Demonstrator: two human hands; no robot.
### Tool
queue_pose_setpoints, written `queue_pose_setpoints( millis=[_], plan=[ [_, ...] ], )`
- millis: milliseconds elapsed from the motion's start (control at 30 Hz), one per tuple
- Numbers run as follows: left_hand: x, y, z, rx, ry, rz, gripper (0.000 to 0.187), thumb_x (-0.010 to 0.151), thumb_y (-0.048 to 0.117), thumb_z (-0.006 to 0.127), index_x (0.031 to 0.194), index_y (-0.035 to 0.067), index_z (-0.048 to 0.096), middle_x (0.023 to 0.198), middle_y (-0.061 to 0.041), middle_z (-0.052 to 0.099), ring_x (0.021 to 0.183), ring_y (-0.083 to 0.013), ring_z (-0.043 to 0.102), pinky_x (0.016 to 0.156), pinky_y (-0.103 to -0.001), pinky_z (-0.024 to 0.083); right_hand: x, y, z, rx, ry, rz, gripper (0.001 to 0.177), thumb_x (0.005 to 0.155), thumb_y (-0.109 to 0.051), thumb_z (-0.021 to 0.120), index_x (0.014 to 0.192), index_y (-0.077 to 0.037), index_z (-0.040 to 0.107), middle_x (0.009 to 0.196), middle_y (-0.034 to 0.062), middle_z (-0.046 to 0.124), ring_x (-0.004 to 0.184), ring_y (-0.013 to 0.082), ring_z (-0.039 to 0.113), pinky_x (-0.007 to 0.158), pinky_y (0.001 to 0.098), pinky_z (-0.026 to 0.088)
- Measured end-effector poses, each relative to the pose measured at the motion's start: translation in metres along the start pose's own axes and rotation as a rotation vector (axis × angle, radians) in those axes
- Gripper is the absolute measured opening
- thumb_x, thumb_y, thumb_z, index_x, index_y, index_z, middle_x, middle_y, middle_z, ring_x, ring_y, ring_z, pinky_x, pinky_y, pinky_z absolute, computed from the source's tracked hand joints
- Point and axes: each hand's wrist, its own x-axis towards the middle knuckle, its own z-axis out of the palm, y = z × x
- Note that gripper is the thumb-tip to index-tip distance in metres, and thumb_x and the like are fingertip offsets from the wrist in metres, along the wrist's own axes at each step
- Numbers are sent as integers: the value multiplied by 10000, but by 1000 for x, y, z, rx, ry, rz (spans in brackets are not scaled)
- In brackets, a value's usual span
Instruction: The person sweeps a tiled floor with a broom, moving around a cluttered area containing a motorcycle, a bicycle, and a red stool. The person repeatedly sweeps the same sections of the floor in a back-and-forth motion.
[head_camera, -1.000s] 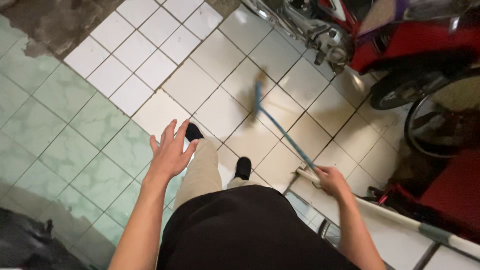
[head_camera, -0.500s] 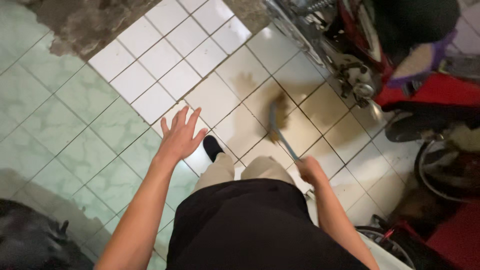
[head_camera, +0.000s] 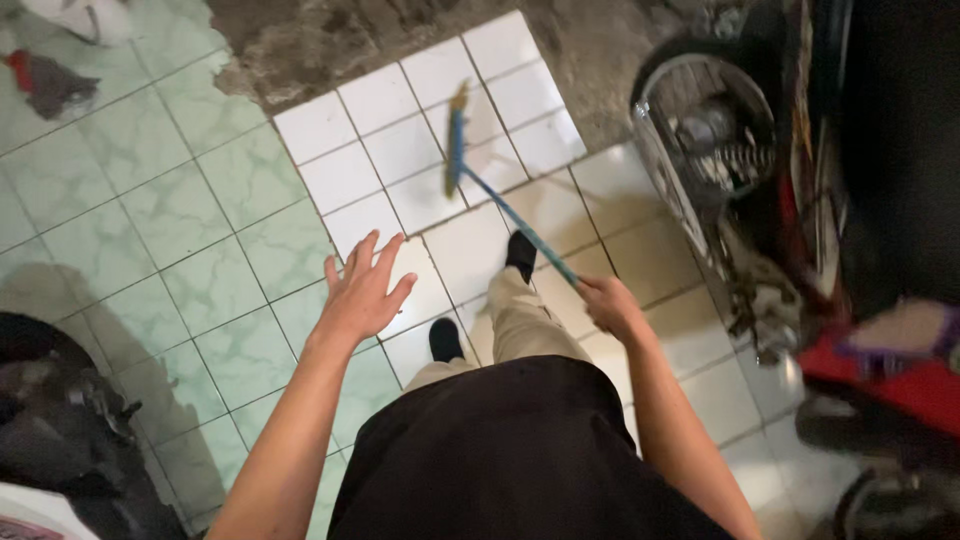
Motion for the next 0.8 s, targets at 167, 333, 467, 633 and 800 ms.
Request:
queue_pose_setpoints(
  millis=[167, 333, 467, 633, 800],
  plan=[
    [46, 18, -32, -25, 54, -119, 667, 984, 469, 524, 1566, 199, 343, 1639, -190, 246, 1496, -356, 273, 1159, -712, 97, 35, 50, -97, -436, 165, 143, 376, 1002, -366, 573, 1303, -195, 718, 667, 254, 682, 555, 332, 677, 594, 476, 550],
    [92, 54, -44, -55, 75, -184, 675, 983, 478, 530, 1569, 202, 341, 1633, -195, 253, 1501, -349, 259, 1170, -693, 94, 93, 86, -158, -544, 95, 255, 356, 1001, -357, 565, 1036, -79, 784, 631, 175, 715, 534, 314, 716, 567, 445, 591],
    [126, 80, -49, -68, 83, -177, 669, 994, 480, 524, 1569, 189, 346, 1626, -202, 267, 1509, -335, 268, 1181, -692, 79, 141, 55, -160, -533, -17, 239, 448, 1011, -365, 577, 859, 9, 771, 586, 157, 681, 484, 281, 672, 511, 436, 546],
    [170, 85, -71, -69, 37, -215, 685, 974, 488, 521, 1568, 203, 335, 1631, -183, 262, 1506, -326, 270, 1176, -692, 76, 197, -53, -129, -391, -73, 46, 400, 971, -341, 593, 856, 13, 738, 488, 118, 571, 415, 234, 566, 447, 385, 466],
    [231, 63, -86, -76, 28, -202, 680, 979, 486, 519, 1568, 199, 334, 1639, -187, 241, 1508, -319, 270, 1183, -690, 73, 284, -155, -77, -96, -257, 77, 378, 1019, -349, 570, 1170, -68, 772, 542, 47, 542, 380, 150, 455, 367, 340, 339]
  ],
)
